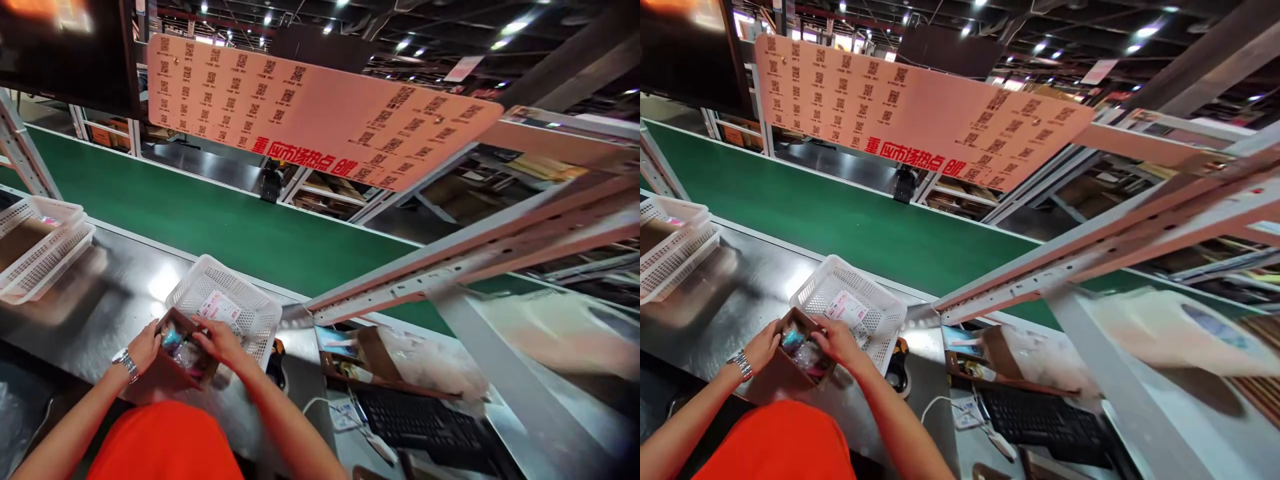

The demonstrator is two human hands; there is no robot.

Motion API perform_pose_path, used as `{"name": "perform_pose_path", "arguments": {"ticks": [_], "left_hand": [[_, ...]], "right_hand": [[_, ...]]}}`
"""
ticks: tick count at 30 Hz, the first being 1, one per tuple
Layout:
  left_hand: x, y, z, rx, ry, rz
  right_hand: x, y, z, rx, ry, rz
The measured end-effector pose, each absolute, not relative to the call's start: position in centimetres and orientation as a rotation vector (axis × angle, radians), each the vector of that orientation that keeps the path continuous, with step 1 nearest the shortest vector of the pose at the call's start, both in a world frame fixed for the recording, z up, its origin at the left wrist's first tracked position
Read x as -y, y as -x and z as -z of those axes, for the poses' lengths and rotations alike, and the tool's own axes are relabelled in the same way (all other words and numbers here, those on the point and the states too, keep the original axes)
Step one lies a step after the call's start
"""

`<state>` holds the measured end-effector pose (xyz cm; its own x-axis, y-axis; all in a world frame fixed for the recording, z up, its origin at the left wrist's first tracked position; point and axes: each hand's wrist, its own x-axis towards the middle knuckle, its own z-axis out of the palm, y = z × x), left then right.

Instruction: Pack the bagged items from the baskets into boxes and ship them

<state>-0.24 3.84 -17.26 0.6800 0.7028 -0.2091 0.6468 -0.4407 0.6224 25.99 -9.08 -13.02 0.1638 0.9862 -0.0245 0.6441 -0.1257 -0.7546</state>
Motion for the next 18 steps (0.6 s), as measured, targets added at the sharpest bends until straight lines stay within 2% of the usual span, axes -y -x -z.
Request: {"name": "perform_pose_path", "arguments": {"ticks": [5,7,11,18], "left_hand": [[-2.4,-0.6,16.0,-0.928,-2.48,-0.476],[-1.3,-1.5,15.2,-0.787,-2.531,-0.477],[1.1,-3.9,13.7,-0.662,-2.576,-0.179],[2.3,-6.5,10.5,-1.016,-2.52,0.604]], "right_hand": [[8.5,-35.9,15.4,1.071,2.359,-0.621],[8.2,-38.3,16.9,1.022,2.477,-0.612],[7.3,-39.8,20.0,1.047,2.617,-0.609],[5.9,-40.9,23.0,1.128,2.775,-0.655]]}}
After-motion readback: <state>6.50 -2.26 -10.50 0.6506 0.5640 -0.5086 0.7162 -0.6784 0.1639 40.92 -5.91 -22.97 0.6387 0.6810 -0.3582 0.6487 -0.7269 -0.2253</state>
